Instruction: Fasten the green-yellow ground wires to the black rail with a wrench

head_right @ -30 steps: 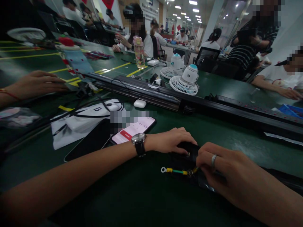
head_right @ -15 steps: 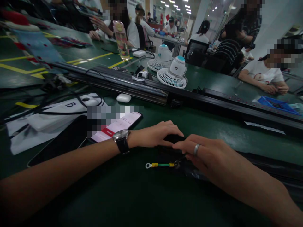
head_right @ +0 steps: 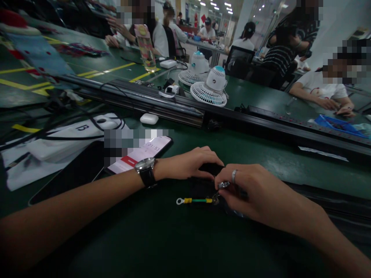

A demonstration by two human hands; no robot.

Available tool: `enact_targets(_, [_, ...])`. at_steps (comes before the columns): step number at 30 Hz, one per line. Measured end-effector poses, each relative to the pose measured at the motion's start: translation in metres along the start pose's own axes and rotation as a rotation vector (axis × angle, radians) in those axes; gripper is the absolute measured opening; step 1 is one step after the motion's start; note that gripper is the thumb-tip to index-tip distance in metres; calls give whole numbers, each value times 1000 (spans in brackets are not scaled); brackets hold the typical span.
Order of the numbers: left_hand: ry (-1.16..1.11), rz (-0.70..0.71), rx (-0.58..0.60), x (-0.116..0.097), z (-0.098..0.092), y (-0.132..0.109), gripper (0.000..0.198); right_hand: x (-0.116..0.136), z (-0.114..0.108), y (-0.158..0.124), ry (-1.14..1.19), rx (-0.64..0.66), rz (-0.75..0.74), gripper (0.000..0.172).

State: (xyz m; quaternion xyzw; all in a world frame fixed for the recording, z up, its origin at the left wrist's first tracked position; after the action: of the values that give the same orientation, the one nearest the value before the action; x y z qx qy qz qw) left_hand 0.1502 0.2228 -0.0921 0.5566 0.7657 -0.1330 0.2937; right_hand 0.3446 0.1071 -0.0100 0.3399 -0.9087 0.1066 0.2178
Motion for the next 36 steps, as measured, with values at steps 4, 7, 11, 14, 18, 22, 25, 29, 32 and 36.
enact_targets(4, [-2, -8, -1, 0, 1, 1, 36, -6, 3, -1, 75, 21, 106, 14])
enact_targets(7, [8, -22, 12, 0, 1, 1, 38, -10, 3, -6, 185, 0, 178, 12])
enact_targets(11, [13, -23, 38, -1, -2, 0, 39, -12, -2, -12, 195, -41, 190, 9])
enact_targets(14, [20, -23, 51, -1, -3, -1, 35, -13, -4, -16, 187, -67, 172, 12])
enact_targets(18, [7, -26, 40, -2, -3, 1, 32, -17, 4, -22, 218, -95, 141, 13])
enact_targets(22, [4, -46, 32, -3, -1, 2, 40, -25, 22, -33, 303, -182, 106, 11])
enact_targets(25, [10, -55, 31, -1, 0, 4, 39, -28, 32, -40, 342, -258, 93, 10])
enact_targets(29, [-3, -51, 20, 2, 1, 4, 36, -26, 34, -39, 360, -313, 73, 11])
enact_targets(32, [-16, -44, 31, 2, 0, 4, 36, -22, 31, -35, 320, -298, 69, 13])
enact_targets(36, [-14, -49, 39, 0, -1, 4, 36, -19, 31, -33, 234, -285, 49, 15])
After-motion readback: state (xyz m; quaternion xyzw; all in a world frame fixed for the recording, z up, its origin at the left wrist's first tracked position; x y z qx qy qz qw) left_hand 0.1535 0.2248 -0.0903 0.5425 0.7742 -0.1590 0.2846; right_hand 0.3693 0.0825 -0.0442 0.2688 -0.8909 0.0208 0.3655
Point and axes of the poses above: each hand's wrist, its own y-axis towards the middle knuckle, its own z-axis out of the palm, x = y × z, the point moved 1 cm from there along y, towards the middle knuckle, and after that the axes turned 4 degrees about -z, right-handed, at the moved point
